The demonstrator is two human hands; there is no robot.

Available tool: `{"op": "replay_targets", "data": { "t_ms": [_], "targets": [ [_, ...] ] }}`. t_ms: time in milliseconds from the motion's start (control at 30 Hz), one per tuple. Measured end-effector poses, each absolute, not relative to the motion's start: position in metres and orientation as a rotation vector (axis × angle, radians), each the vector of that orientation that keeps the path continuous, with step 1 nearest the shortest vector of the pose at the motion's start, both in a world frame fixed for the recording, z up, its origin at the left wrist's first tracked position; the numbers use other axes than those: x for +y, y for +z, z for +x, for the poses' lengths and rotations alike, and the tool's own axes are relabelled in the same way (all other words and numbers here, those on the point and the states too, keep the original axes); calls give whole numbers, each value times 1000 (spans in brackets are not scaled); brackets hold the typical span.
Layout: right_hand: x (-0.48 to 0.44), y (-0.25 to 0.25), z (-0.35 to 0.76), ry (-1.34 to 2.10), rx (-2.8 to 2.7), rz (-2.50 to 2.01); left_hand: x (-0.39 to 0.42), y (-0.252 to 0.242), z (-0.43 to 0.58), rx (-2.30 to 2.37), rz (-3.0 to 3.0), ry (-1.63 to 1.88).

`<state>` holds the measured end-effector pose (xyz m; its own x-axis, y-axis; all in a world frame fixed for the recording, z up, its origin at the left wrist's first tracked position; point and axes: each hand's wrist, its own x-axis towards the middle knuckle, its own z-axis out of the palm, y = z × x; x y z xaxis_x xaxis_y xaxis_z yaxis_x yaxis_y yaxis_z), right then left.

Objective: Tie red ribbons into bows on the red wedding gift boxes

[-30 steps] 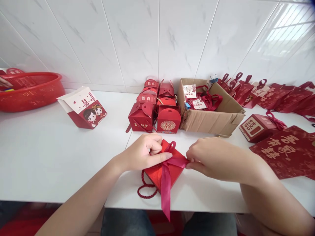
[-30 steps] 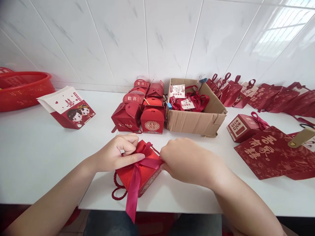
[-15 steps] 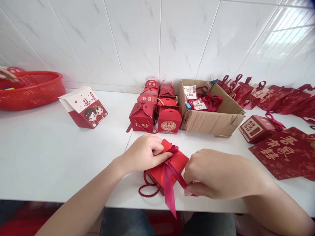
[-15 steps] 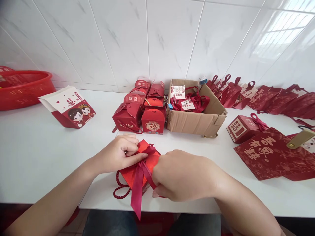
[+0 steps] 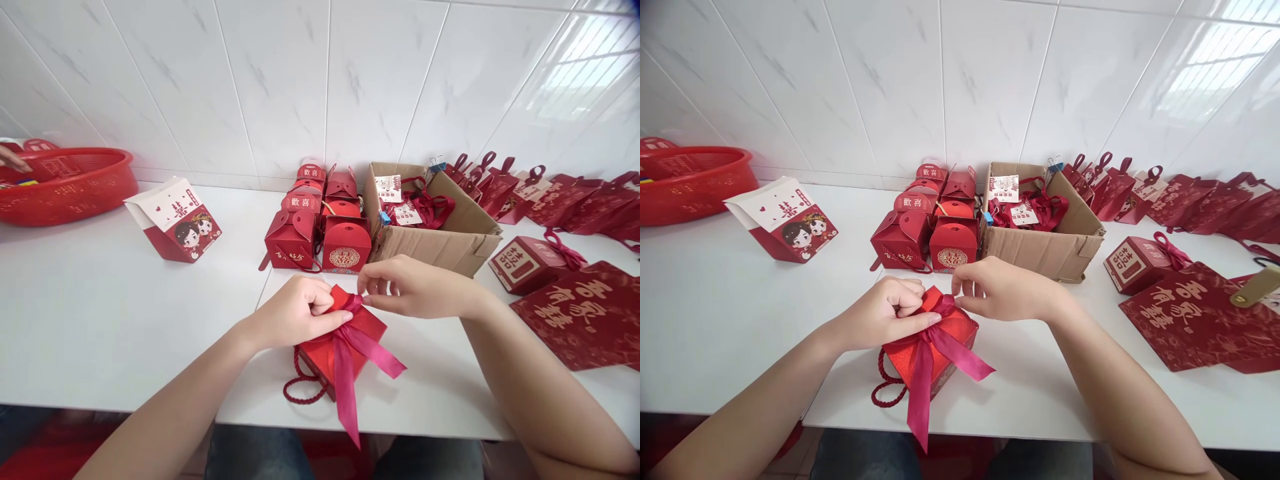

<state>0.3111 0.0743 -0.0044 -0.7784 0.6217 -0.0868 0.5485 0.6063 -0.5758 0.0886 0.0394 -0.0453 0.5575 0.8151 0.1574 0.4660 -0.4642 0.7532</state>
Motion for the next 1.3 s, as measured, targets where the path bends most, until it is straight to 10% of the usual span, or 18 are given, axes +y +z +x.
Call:
{"op": "replay_targets", "data": {
  "t_ms": [467, 1300],
  "targets": [
    [78, -7, 300, 1727, -2226, -1043, 38, -45, 89, 1003, 2121, 684],
    [59, -24, 292, 1708, -1836, -1059, 40, -48, 86, 946, 2096, 677]
  ]
}}
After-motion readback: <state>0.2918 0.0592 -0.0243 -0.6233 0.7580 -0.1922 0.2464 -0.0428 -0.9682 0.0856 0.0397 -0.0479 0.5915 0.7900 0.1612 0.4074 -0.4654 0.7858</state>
